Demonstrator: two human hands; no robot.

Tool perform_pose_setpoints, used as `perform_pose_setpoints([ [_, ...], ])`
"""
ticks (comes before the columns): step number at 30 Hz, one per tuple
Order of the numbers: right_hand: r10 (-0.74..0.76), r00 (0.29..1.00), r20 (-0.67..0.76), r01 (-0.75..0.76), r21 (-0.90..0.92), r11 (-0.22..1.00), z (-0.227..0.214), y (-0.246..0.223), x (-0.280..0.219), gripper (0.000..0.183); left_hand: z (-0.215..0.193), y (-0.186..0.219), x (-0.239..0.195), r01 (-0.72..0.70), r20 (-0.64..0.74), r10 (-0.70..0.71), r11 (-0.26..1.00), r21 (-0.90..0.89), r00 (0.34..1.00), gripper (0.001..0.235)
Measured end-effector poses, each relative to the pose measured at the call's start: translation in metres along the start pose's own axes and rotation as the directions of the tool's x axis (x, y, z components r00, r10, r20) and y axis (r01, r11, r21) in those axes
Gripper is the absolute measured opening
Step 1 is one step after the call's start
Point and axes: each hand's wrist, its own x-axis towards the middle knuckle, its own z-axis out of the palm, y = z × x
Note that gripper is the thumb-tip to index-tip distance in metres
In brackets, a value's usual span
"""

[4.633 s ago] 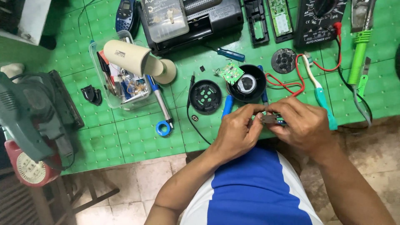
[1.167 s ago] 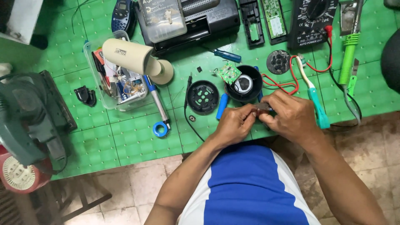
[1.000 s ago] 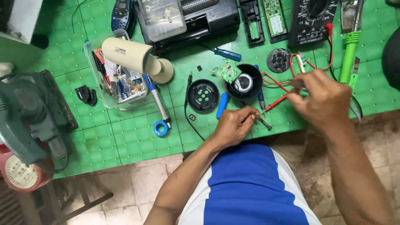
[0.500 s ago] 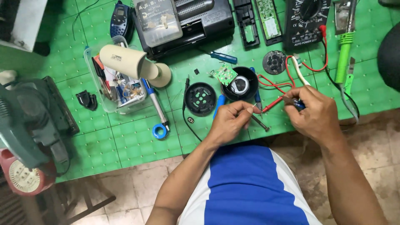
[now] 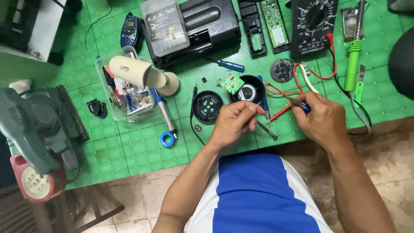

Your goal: Stripping wires and soldering them to a circuit board as part of an electronics repair task.

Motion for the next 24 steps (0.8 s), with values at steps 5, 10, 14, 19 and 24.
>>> perform_pose_setpoints([
  [5,-0.023,0.999,-0.024,0.020,-0.133,0.991,-0.004,-0.004,0.008,0.020,-0.001,0.000,0.005,0.011,-0.016,-0.013,0.993,-0.119,1.000,0.029],
  [10,-0.141,0.987,-0.074,0.133,-0.109,0.985,-0.011,-0.017,0.018,0.033,0.000,0.008,0.005,0.006,-0.003,-0.007,0.989,-0.148,1.000,0.030],
  [14,-0.181,0.982,-0.060,0.172,-0.139,0.975,-0.012,-0.015,0.021,0.041,0.000,0.016,0.004,-0.010,0.014,0.011,0.999,-0.035,1.000,0.029],
  [19,-0.235,0.958,-0.162,0.194,-0.234,0.953,-0.037,-0.038,0.026,0.031,0.002,0.021,0.002,-0.041,0.048,0.041,0.999,-0.004,0.998,0.028],
  [24,-0.337,0.937,-0.095,0.349,0.342,0.872,-0.081,-0.080,0.038,0.029,0.009,0.020,-0.001,-0.093,0.122,0.072,0.980,0.174,0.990,0.028],
])
